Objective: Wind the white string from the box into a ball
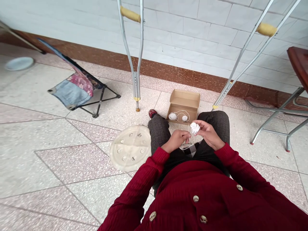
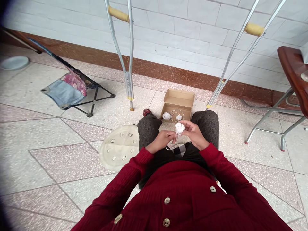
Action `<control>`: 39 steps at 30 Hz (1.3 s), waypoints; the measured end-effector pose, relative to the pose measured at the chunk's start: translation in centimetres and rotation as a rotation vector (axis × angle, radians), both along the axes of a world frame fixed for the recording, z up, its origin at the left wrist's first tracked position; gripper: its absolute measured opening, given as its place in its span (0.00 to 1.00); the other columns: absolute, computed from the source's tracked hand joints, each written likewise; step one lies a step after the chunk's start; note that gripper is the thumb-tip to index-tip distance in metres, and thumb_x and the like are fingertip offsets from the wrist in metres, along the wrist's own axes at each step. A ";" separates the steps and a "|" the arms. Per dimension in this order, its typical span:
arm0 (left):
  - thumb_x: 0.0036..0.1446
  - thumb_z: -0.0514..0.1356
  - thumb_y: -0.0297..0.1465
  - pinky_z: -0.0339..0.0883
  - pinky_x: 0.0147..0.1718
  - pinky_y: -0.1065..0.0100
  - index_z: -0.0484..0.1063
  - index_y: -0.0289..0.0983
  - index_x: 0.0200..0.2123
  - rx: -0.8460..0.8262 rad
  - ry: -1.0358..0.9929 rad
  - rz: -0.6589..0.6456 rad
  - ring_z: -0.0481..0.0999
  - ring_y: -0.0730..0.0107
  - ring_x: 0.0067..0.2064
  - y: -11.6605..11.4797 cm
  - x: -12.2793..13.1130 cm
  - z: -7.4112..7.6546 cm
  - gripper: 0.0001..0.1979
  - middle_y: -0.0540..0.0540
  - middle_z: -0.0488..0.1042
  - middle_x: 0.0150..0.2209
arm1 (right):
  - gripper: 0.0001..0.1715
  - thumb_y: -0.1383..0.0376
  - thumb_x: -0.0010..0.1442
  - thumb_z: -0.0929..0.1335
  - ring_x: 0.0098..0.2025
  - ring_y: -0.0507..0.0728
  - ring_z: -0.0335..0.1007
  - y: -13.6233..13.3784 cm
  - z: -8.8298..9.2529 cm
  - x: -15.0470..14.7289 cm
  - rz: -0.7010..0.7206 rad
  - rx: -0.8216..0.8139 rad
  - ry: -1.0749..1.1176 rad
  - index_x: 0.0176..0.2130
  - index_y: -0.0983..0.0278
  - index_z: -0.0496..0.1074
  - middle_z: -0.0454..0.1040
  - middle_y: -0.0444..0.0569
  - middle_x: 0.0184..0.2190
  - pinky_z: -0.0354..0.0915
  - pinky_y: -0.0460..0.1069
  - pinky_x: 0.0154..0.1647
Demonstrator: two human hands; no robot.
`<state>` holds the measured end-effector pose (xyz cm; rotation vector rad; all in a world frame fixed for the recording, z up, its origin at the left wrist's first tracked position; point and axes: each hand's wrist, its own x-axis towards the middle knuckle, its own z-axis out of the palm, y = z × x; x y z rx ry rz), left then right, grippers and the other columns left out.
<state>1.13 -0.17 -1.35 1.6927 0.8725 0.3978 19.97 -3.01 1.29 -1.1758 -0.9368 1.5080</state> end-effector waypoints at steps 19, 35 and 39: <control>0.62 0.55 0.34 0.64 0.40 0.68 0.74 0.34 0.24 0.154 -0.024 -0.029 0.71 0.71 0.31 3.0 0.2 1.1 0.17 0.50 0.75 0.25 | 0.17 0.67 0.39 0.76 0.32 0.53 0.69 -2.2 -0.4 -0.8 0.032 -0.102 -0.058 0.33 0.62 0.73 0.75 0.43 0.31 0.67 0.48 0.35; 0.63 0.54 0.32 0.57 0.56 0.61 0.75 0.37 0.28 0.361 0.053 -0.091 0.73 0.69 0.34 0.8 -0.9 2.7 0.14 0.50 0.76 0.29 | 0.15 0.69 0.42 0.74 0.30 0.52 0.67 -2.6 -2.6 -0.4 0.365 0.015 -0.275 0.33 0.62 0.71 0.73 0.41 0.28 0.62 0.46 0.31; 0.65 0.52 0.34 0.63 0.37 0.70 0.73 0.34 0.25 0.148 -0.004 -0.013 0.72 0.71 0.31 0.1 -0.3 1.4 0.19 0.49 0.74 0.27 | 0.17 0.67 0.40 0.76 0.31 0.53 0.69 -2.1 0.2 0.2 0.126 -0.061 -0.073 0.32 0.62 0.72 0.75 0.43 0.30 0.66 0.47 0.33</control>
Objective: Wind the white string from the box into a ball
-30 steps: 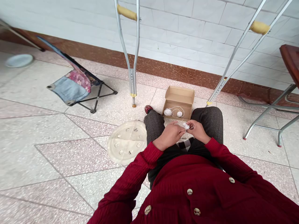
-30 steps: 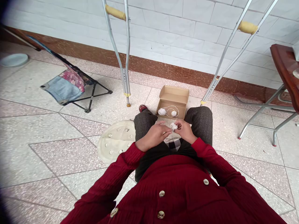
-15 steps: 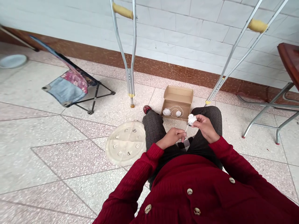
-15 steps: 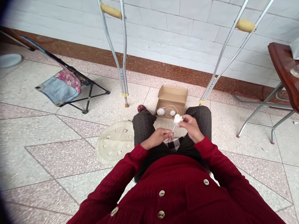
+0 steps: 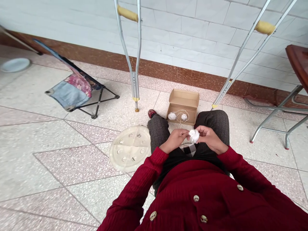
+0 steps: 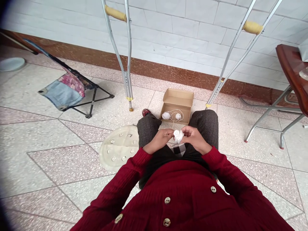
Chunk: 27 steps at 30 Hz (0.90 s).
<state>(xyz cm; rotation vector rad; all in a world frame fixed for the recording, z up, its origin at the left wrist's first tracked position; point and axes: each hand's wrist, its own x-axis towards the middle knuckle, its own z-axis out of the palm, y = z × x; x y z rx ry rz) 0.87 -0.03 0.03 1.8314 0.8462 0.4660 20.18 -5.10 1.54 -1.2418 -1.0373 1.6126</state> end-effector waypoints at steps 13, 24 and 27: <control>0.61 0.55 0.28 0.50 0.61 0.57 0.73 0.38 0.25 0.332 0.199 -0.088 0.72 0.68 0.34 0.4 -1.1 1.2 0.13 0.49 0.77 0.28 | 0.14 0.71 0.38 0.73 0.27 0.50 0.64 -0.4 -5.7 -0.7 0.195 0.083 -0.289 0.30 0.63 0.70 0.70 0.39 0.24 0.60 0.45 0.28; 0.64 0.52 0.36 0.61 0.31 0.74 0.71 0.34 0.22 -0.141 0.061 -0.113 0.69 0.74 0.27 -2.1 0.8 -1.2 0.20 0.50 0.73 0.23 | 0.15 0.65 0.41 0.76 0.30 0.51 0.68 3.2 -2.1 1.1 -0.319 -0.020 0.115 0.32 0.63 0.72 0.74 0.44 0.30 0.66 0.46 0.30; 0.64 0.53 0.34 0.61 0.32 0.73 0.71 0.35 0.22 0.024 0.172 -0.151 0.69 0.73 0.27 -2.3 0.6 -0.7 0.19 0.51 0.72 0.22 | 0.17 0.66 0.37 0.75 0.27 0.51 0.66 4.1 -5.0 1.0 -0.340 0.026 -0.115 0.30 0.63 0.69 0.72 0.42 0.26 0.64 0.47 0.28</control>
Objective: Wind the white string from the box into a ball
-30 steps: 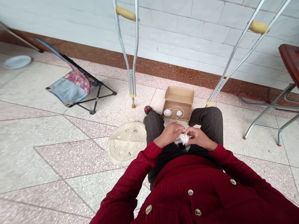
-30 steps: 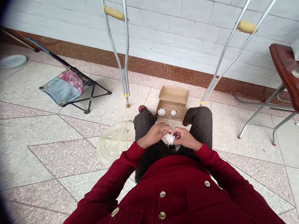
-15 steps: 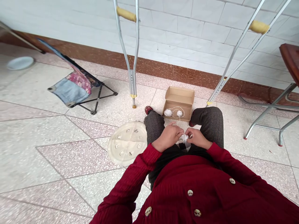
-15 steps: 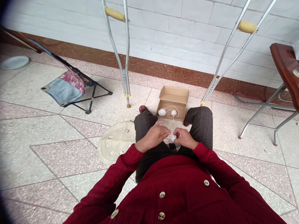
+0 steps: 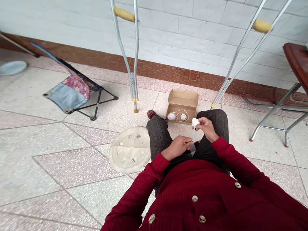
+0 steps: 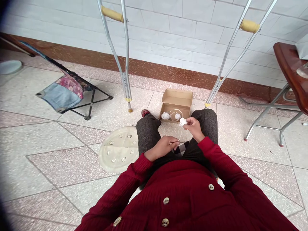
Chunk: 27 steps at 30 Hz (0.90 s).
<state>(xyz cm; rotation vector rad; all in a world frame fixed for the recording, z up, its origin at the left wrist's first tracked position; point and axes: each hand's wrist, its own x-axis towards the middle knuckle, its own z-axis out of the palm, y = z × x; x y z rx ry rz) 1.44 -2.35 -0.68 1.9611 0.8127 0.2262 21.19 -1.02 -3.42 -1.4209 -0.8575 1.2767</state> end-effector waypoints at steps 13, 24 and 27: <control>0.64 0.53 0.33 0.62 0.34 0.73 0.71 0.34 0.22 -0.034 -0.217 0.155 0.70 0.73 0.29 4.6 -0.3 0.4 0.19 0.51 0.73 0.23 | 0.29 0.67 0.44 0.76 0.36 0.55 0.71 -3.3 4.4 -1.2 0.451 -0.011 0.296 0.46 0.59 0.69 0.75 0.44 0.36 0.68 0.48 0.33; 0.65 0.51 0.35 0.60 0.32 0.72 0.68 0.36 0.21 0.075 0.040 0.157 0.69 0.72 0.27 0.8 -1.9 -1.2 0.20 0.51 0.71 0.22 | 0.23 0.68 0.40 0.75 0.32 0.51 0.69 -0.6 2.5 -0.6 0.157 -0.068 0.175 0.39 0.61 0.71 0.73 0.42 0.31 0.70 0.47 0.30; 0.65 0.51 0.32 0.63 0.42 0.68 0.69 0.37 0.22 0.320 0.085 0.088 0.70 0.70 0.30 1.0 -2.0 0.5 0.19 0.50 0.72 0.23 | 0.23 0.68 0.38 0.75 0.24 0.49 0.63 -0.2 0.8 -0.5 0.172 -0.047 0.017 0.37 0.62 0.70 0.71 0.40 0.26 0.62 0.43 0.19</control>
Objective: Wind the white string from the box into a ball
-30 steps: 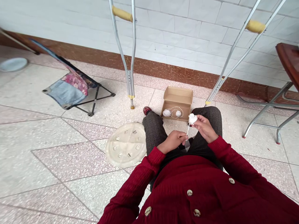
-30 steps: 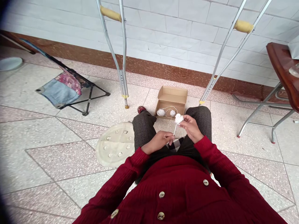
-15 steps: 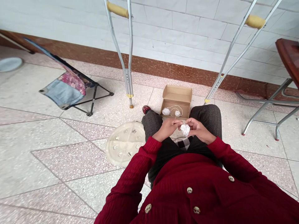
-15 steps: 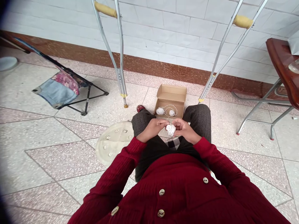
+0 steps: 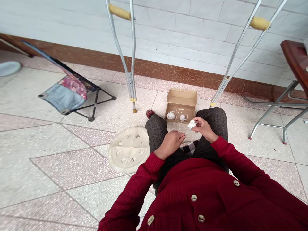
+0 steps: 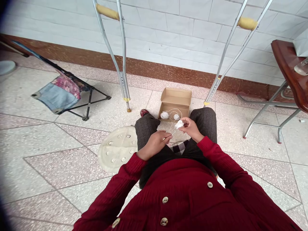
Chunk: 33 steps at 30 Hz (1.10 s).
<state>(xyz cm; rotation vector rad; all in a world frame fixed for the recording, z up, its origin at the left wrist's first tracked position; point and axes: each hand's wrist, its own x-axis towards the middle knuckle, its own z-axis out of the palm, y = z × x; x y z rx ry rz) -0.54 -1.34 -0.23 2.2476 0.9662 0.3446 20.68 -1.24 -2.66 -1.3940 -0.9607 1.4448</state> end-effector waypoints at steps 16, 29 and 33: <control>0.64 0.53 0.30 0.62 0.51 0.61 0.73 0.37 0.26 0.234 0.175 -0.051 0.72 0.66 0.31 2.4 -0.3 2.5 0.15 0.46 0.75 0.25 | 0.23 0.67 0.37 0.74 0.23 0.49 0.64 0.1 -1.0 0.3 -0.068 0.039 -0.029 0.37 0.64 0.71 0.71 0.41 0.26 0.64 0.43 0.18; 0.64 0.53 0.32 0.56 0.32 0.69 0.72 0.38 0.25 0.118 0.184 -0.009 0.71 0.64 0.32 2.5 -0.7 2.4 0.15 0.46 0.71 0.24 | 0.23 0.65 0.38 0.75 0.22 0.49 0.65 0.5 -0.2 1.4 -0.120 -0.012 0.004 0.38 0.65 0.72 0.73 0.41 0.24 0.65 0.45 0.21; 0.64 0.53 0.32 0.56 0.31 0.69 0.72 0.38 0.24 0.074 0.131 0.005 0.71 0.66 0.31 2.3 -0.8 1.9 0.16 0.47 0.72 0.24 | 0.22 0.67 0.38 0.73 0.21 0.49 0.63 0.5 -0.8 1.0 -0.104 0.021 -0.093 0.37 0.64 0.71 0.71 0.40 0.24 0.64 0.45 0.18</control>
